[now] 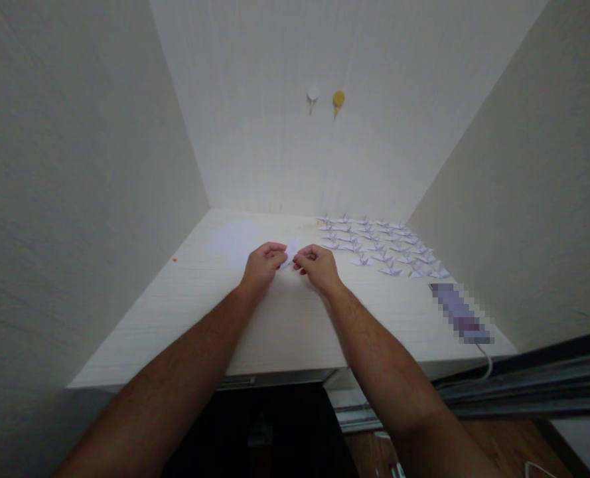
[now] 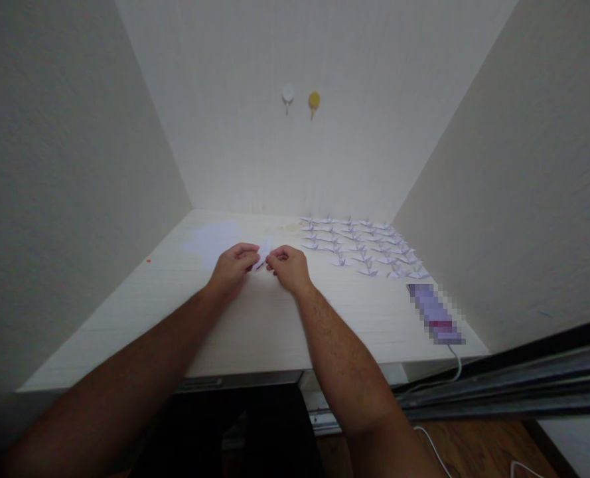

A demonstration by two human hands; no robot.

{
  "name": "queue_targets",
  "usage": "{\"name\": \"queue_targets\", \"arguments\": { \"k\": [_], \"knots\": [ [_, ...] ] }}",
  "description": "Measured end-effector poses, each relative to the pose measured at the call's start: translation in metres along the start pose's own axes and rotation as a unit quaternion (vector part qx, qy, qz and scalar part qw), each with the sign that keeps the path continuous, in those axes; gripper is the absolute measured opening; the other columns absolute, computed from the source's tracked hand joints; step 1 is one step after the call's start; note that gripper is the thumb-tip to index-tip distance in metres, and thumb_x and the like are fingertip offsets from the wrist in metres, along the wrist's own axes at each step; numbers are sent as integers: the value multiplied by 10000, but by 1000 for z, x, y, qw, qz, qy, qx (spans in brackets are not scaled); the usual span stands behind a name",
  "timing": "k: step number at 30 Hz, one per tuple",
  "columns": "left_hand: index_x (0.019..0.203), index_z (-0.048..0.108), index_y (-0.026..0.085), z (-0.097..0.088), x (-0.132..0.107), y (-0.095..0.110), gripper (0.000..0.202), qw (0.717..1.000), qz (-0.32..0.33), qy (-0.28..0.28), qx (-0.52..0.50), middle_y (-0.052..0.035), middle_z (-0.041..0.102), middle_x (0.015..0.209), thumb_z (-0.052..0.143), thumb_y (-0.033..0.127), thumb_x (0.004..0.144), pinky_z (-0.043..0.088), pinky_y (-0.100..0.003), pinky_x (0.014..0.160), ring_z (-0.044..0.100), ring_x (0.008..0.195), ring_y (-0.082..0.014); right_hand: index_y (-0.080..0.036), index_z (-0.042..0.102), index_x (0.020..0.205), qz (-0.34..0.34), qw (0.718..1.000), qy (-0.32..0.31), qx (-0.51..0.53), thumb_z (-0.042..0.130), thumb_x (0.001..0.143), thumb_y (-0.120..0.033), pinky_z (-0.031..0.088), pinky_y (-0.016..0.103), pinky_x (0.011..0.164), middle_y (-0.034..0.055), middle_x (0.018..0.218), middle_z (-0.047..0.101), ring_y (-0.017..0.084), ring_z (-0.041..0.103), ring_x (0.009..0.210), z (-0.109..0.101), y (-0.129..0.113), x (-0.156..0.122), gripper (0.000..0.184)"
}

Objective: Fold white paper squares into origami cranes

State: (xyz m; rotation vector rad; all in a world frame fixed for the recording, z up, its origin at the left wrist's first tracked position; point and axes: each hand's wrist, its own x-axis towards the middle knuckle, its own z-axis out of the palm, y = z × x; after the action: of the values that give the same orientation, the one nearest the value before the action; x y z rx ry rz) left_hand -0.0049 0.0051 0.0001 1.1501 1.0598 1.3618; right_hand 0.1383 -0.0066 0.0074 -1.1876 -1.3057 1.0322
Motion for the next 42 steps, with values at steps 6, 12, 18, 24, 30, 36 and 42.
{"name": "queue_targets", "arguments": {
  "k": [6, 12, 18, 24, 30, 36, 42],
  "knots": [
    [810, 654, 170, -5, 2, 1, 290, 998, 29, -9, 47, 7, 655, 694, 773, 282, 570, 420, -240, 565, 563, 588, -110, -173, 597, 695, -31, 998, -13, -49, 648, 693, -237, 427, 211, 493, -27, 549, 609, 90, 538, 480, -5, -1, -1, 82],
    [679, 589, 169, -9, -2, 4, 274, 989, -54, -132, -48, 34, 528, 527, 787, 327, 577, 299, -228, 463, 439, 460, -81, -165, 641, 730, 6, 992, -110, 65, 728, 654, -376, 436, 212, 488, -6, 599, 644, 100, 566, 522, -11, 1, -2, 241],
    [733, 595, 155, -11, -4, 6, 321, 978, -75, -177, -81, -2, 599, 624, 824, 318, 578, 387, -232, 530, 530, 551, -98, -166, 637, 734, 16, 979, -143, 147, 738, 652, -365, 438, 216, 471, 1, 611, 645, 111, 574, 528, -13, 6, 0, 238],
    [705, 585, 144, -7, -3, 3, 313, 987, -72, -134, -52, -4, 611, 598, 816, 320, 589, 424, -226, 542, 567, 552, -104, -189, 596, 772, -59, 998, -14, 11, 617, 678, -289, 385, 194, 432, -67, 532, 549, 80, 484, 433, -5, 3, -1, 139],
    [702, 593, 147, -2, -3, 3, 259, 997, -29, -69, 6, -15, 637, 598, 763, 324, 618, 443, -227, 538, 585, 544, -113, -173, 657, 742, -132, 988, 10, -81, 589, 697, -252, 423, 219, 514, -35, 569, 587, 104, 533, 518, -6, 7, 0, 114],
    [719, 633, 140, -5, -3, 3, 202, 992, -2, -89, 93, -22, 654, 591, 725, 312, 664, 448, -233, 518, 574, 512, -116, -171, 679, 731, -151, 976, 39, -153, 622, 731, -288, 484, 246, 631, 8, 704, 681, 131, 607, 643, -9, 11, 2, 130],
    [704, 663, 117, -6, -3, 0, 233, 988, -37, -109, 102, -59, 671, 592, 745, 332, 667, 453, -236, 501, 585, 498, -127, -178, 668, 741, -182, 954, 28, -235, 612, 762, -256, 483, 249, 655, 11, 735, 691, 135, 615, 666, -9, 12, 1, 98]
  ]
}}
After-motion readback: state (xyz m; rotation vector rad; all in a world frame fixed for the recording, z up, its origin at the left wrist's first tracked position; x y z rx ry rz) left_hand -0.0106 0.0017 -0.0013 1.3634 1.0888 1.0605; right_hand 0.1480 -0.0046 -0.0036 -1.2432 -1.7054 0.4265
